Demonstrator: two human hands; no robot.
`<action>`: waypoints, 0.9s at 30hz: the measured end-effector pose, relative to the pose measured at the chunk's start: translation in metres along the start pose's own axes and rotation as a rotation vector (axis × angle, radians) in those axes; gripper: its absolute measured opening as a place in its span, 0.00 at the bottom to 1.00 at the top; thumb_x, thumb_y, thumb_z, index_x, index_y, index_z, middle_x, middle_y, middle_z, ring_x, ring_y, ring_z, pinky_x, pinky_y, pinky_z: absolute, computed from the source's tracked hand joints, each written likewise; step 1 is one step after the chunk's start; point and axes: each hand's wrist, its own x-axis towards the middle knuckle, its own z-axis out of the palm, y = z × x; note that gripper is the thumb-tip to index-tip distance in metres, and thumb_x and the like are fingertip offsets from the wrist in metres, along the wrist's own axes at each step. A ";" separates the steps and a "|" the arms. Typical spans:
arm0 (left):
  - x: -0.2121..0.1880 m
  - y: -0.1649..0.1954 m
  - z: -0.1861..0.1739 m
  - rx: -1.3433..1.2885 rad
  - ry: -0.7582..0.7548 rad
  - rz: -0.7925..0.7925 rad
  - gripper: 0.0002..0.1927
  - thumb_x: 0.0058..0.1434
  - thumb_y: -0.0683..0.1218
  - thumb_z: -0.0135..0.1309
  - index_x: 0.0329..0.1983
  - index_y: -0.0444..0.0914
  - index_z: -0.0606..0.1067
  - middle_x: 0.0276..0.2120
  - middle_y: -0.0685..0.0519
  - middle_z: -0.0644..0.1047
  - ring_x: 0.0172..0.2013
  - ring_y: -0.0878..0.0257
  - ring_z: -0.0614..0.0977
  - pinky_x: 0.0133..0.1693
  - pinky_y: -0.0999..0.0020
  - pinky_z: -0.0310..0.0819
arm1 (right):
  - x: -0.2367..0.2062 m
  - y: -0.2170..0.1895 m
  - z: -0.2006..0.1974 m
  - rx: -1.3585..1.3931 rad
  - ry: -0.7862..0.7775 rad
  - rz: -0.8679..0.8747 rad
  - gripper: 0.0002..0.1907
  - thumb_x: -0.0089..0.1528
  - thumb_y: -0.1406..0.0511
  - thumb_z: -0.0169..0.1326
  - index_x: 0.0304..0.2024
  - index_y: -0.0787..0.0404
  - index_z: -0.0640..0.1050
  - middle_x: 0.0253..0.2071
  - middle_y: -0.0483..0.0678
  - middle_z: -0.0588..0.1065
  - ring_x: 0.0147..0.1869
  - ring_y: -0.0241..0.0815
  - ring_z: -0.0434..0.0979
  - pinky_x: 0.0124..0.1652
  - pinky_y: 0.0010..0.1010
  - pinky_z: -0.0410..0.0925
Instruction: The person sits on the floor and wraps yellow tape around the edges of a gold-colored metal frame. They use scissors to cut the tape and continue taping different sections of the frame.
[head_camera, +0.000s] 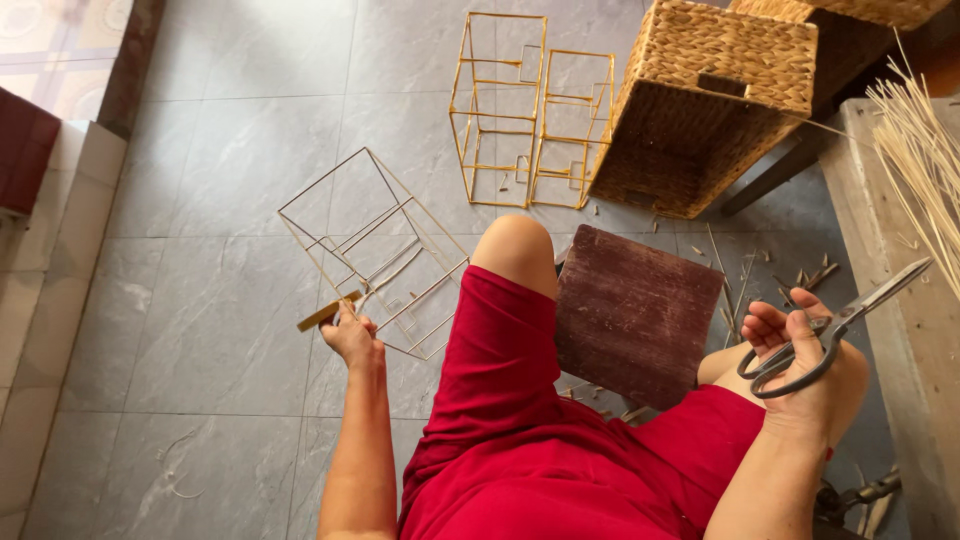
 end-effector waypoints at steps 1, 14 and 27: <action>0.002 0.005 0.001 0.012 0.003 0.026 0.12 0.71 0.44 0.51 0.50 0.37 0.62 0.37 0.51 0.74 0.15 0.71 0.65 0.14 0.74 0.55 | -0.002 -0.001 0.000 -0.031 0.018 -0.006 0.18 0.70 0.70 0.58 0.59 0.74 0.73 0.44 0.65 0.78 0.44 0.52 0.82 0.48 0.39 0.78; 0.003 0.095 -0.001 0.140 -0.245 0.343 0.21 0.72 0.38 0.50 0.65 0.36 0.60 0.41 0.49 0.78 0.15 0.74 0.65 0.13 0.77 0.57 | 0.004 0.004 -0.010 0.018 -0.011 0.015 0.15 0.73 0.69 0.55 0.60 0.72 0.72 0.45 0.64 0.78 0.45 0.50 0.82 0.48 0.37 0.78; -0.156 0.181 0.044 0.159 -0.667 0.791 0.18 0.75 0.36 0.52 0.64 0.33 0.63 0.49 0.52 0.73 0.36 0.75 0.71 0.29 0.82 0.66 | 0.006 0.023 -0.023 0.085 -0.128 0.004 0.17 0.75 0.68 0.54 0.65 0.67 0.69 0.48 0.62 0.78 0.47 0.49 0.81 0.53 0.39 0.76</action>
